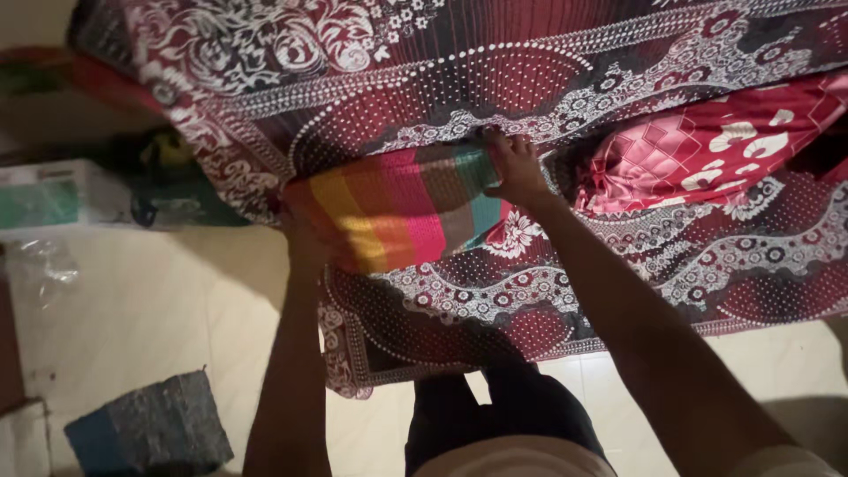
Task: The person folds a cloth on a table, repositions a stool, and arranges cushions and smooths the patterned cover on a sofa bed by hand.
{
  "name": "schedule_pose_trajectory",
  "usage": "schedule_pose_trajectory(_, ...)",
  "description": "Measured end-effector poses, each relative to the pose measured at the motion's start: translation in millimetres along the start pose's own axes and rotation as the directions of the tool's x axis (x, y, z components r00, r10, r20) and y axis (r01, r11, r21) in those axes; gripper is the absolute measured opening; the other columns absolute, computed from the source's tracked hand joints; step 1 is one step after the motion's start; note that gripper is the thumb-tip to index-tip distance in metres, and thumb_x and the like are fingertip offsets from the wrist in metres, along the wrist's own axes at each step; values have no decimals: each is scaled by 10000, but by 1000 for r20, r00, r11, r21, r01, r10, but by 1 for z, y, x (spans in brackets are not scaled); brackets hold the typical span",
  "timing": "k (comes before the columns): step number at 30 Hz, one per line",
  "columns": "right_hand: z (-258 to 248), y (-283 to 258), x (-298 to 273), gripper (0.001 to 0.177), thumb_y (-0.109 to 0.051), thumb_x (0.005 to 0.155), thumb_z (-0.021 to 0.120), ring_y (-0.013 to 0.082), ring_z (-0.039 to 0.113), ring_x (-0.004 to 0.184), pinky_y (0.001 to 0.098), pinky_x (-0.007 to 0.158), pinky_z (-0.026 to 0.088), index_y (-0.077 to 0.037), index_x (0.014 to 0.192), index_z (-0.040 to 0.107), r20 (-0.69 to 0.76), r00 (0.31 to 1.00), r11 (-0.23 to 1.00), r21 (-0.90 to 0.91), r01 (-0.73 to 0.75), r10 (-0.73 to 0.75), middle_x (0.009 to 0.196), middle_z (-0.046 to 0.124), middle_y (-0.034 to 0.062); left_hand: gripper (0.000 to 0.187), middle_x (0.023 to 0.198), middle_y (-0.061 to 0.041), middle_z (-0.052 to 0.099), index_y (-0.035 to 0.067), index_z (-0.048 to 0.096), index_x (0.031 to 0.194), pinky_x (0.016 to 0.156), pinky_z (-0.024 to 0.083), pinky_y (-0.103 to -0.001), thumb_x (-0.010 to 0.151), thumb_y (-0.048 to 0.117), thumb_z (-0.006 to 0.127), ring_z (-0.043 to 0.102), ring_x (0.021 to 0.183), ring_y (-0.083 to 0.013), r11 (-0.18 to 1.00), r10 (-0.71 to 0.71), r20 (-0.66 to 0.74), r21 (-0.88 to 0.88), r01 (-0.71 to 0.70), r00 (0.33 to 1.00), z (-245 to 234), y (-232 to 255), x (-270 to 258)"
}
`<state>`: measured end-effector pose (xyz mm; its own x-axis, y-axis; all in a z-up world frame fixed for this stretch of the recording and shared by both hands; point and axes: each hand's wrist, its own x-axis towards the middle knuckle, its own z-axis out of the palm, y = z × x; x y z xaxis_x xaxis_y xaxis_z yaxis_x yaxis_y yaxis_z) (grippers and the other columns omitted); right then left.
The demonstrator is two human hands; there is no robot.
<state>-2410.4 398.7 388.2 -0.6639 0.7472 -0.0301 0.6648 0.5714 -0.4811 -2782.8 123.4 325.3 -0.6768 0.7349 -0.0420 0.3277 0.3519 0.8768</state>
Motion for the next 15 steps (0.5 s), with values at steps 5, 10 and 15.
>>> schedule_pose_trajectory(5,19,-14,-31,520,-183,782,818,373,546,1206,531,1070,470,-126,1253,605,-13,1000,997,-74,19,-20,1211,622,143,615,1113,-161,635,60,580,1245,901,479,-422,822,424,839,596,1034,-306,988,68,2,137,-68,998,7,38,19)
schedule_pose_trajectory(10,13,-40,-152,328,-19,689,676,374,551,1122,449,884,543,-107,1003,643,-15,1000,999,22,24,-24,1233,603,157,678,1142,-181,641,66,587,1268,947,448,-468,814,511,823,591,1079,-346,945,322,16,59,-323,947,-16,75,-41)
schedule_pose_trajectory(15,60,-16,-292,335,7,666,682,350,577,1087,458,859,560,-92,985,650,49,965,964,56,-260,258,1138,591,138,747,1171,-200,647,71,593,1290,994,417,-513,807,599,806,585,1125,-387,899,367,460,49,-436,809,-25,41,-161)
